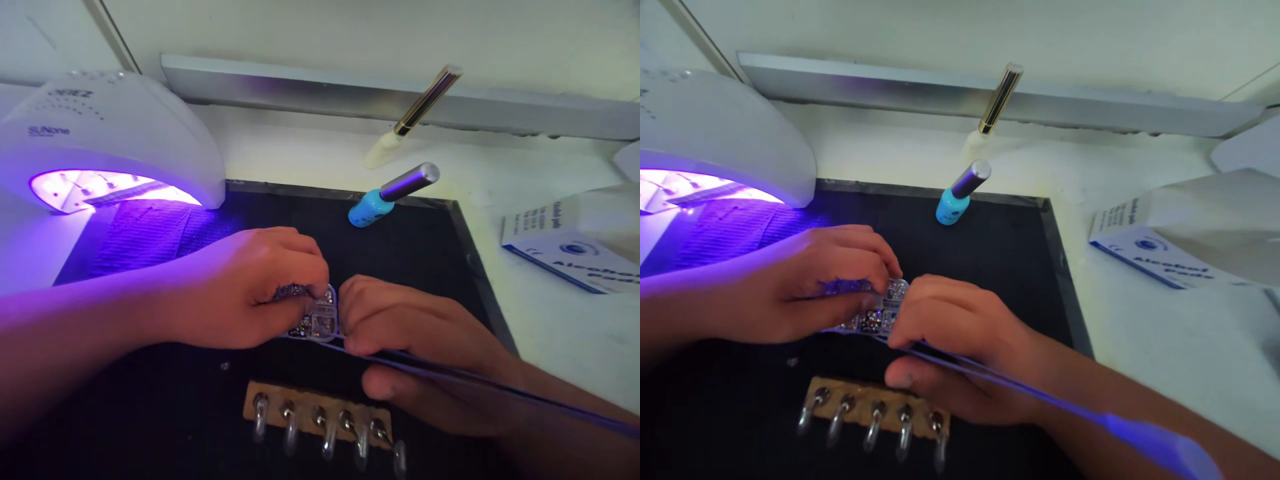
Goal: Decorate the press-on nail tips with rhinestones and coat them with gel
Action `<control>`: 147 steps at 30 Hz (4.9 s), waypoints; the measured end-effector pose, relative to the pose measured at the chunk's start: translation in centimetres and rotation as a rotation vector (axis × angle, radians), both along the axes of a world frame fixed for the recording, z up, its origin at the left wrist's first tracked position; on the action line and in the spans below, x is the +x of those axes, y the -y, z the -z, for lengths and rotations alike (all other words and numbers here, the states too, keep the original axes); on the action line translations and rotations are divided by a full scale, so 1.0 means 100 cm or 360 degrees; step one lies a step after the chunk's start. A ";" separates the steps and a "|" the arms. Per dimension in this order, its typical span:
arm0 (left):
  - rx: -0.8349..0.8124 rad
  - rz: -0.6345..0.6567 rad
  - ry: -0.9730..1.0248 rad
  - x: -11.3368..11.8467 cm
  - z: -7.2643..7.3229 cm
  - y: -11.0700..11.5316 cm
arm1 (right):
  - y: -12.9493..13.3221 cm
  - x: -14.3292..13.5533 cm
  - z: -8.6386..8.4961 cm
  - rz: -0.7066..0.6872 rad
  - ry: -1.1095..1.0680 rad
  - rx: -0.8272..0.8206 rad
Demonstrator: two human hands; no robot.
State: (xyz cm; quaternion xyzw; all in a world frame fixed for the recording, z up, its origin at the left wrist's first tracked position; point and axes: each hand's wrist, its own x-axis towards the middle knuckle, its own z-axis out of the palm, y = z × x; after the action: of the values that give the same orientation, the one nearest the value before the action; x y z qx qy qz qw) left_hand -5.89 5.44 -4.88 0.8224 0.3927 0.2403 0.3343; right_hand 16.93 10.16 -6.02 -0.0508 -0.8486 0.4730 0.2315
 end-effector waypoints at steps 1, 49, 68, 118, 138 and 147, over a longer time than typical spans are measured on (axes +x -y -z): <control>0.0010 0.0013 -0.0008 0.000 0.000 0.000 | 0.000 -0.001 -0.001 0.0002 0.0010 0.0032; -0.0194 -0.0056 0.0155 -0.001 0.004 -0.007 | 0.005 -0.009 -0.002 0.0109 0.0254 0.0205; -0.0276 -0.0049 0.0118 -0.001 0.002 -0.006 | 0.003 -0.005 -0.003 0.0102 0.0247 0.0164; -0.0263 -0.0046 0.0130 -0.002 0.002 -0.006 | 0.001 -0.001 -0.006 0.0124 0.0257 0.0293; -0.0267 -0.0059 0.0097 -0.002 0.001 -0.005 | 0.004 0.001 -0.005 0.0142 0.0244 0.0372; -0.0262 -0.0048 0.0113 -0.002 0.001 -0.006 | 0.004 0.000 -0.007 0.0145 0.0269 0.0384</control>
State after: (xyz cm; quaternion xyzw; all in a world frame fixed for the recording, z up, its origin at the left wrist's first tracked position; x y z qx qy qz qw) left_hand -6.07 5.99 -5.02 0.7771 0.4115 0.2411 0.4107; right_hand 16.90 9.80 -5.29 -0.1007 -0.9126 0.3506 0.1848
